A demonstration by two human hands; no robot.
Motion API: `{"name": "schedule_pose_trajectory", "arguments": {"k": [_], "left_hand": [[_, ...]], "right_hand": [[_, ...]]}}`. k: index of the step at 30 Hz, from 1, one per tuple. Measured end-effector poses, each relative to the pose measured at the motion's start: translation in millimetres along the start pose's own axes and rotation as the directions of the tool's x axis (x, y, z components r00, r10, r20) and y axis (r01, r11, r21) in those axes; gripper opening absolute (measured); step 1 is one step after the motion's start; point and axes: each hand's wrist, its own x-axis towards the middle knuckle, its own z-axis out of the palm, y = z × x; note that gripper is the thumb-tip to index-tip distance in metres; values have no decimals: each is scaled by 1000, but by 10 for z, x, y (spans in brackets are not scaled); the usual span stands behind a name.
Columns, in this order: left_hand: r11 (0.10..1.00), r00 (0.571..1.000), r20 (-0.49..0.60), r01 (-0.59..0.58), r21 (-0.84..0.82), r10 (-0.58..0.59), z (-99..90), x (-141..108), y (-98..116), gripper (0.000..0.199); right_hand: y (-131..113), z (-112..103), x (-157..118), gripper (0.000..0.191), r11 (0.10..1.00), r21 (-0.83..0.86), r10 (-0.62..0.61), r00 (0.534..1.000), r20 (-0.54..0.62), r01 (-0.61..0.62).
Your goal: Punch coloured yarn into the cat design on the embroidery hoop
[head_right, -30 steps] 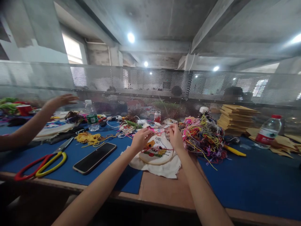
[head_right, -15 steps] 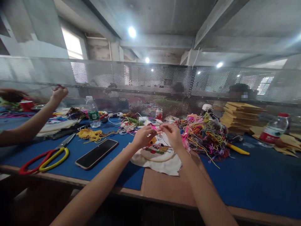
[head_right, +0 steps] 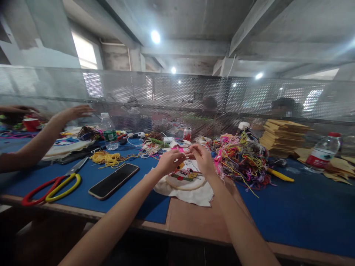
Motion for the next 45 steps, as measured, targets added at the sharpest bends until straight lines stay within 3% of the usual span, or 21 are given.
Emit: {"name": "schedule_pose_trajectory", "arguments": {"k": [14, 31, 34, 38, 41, 45], "left_hand": [[998, 1000, 15, 5, 59, -6, 12, -1, 16, 29], [999, 1000, 25, 15, 45, -16, -3, -2, 11, 28], [999, 999, 29, 13, 38, -14, -7, -6, 11, 27], [1000, 996, 88, 24, 20, -25, -19, -13, 36, 25], [1000, 993, 113, 21, 11, -23, -23, -13, 50, 25], [999, 991, 129, 28, 27, -31, -22, -11, 48, 25]], "right_hand": [[67, -22, 7, 23, 995, -69, -75, 997, 38, 77], [13, -42, 8, 26, 872, -445, -177, 979, 101, 203], [34, -46, 22, 27, 884, -431, -155, 984, 92, 180], [64, -103, 61, 29, 944, -318, -118, 989, -87, 84], [55, -144, 75, 29, 967, -240, -129, 976, -177, 84], [16, -109, 50, 25, 974, -211, -108, 988, -114, 82]]}}
